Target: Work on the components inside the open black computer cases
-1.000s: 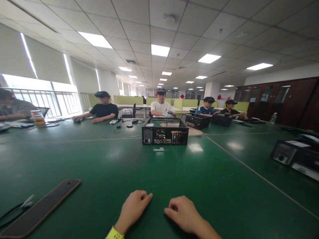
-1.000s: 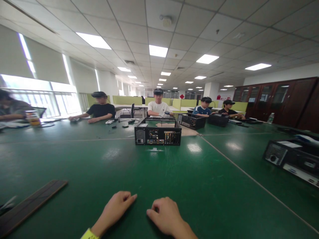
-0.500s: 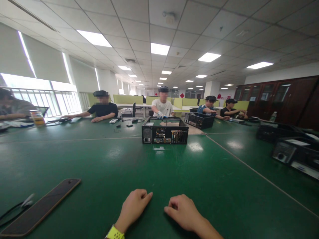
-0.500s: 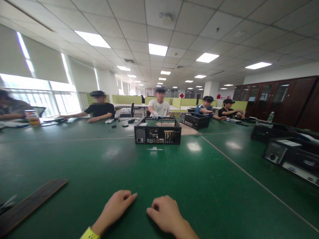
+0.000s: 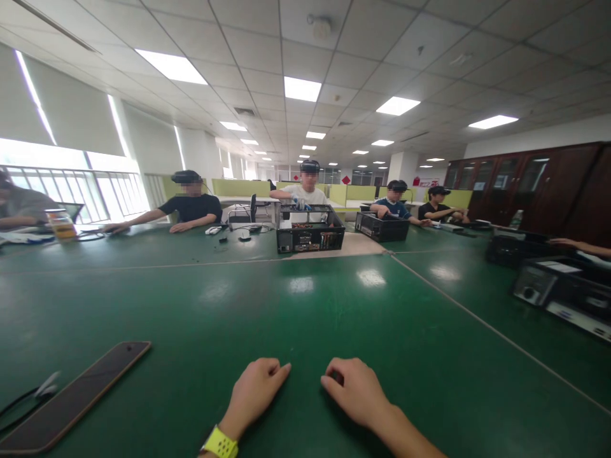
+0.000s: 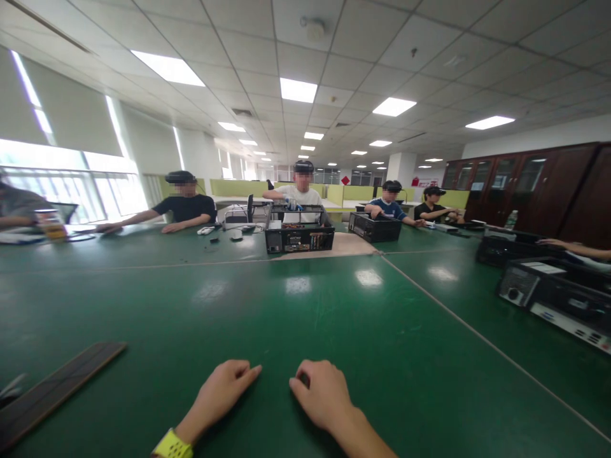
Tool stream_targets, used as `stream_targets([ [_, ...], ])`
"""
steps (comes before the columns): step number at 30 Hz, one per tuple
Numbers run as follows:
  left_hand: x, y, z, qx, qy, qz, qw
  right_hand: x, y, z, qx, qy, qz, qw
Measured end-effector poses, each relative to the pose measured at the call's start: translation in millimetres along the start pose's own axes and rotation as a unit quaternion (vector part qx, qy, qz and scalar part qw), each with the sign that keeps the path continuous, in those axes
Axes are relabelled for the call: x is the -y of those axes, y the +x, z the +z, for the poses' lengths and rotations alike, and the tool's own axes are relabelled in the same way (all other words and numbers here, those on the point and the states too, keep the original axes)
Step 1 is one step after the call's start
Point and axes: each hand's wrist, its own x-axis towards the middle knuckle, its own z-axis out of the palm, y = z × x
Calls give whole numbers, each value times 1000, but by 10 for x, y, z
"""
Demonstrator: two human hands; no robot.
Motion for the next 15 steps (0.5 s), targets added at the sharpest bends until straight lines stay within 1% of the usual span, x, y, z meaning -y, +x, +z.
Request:
stream_targets([
  [3,-25,-13,-21,10,13,-5,1000,-171,66,-245,-23,-96,25,995],
  [6,-43,-34,-52,13,23,-4,1000,-465,161,-621,-53,-208,59,975],
  [10,-68,-61,-75,9,23,5,1000,-969,218,-1292,-89,-314,144,934],
  [13,-78,-71,-75,6,22,13,1000,-1382,155,-1830,-90,-350,216,907],
  [15,-72,-75,-74,3,15,19,1000,-1649,63,-2143,-95,-353,243,899],
])
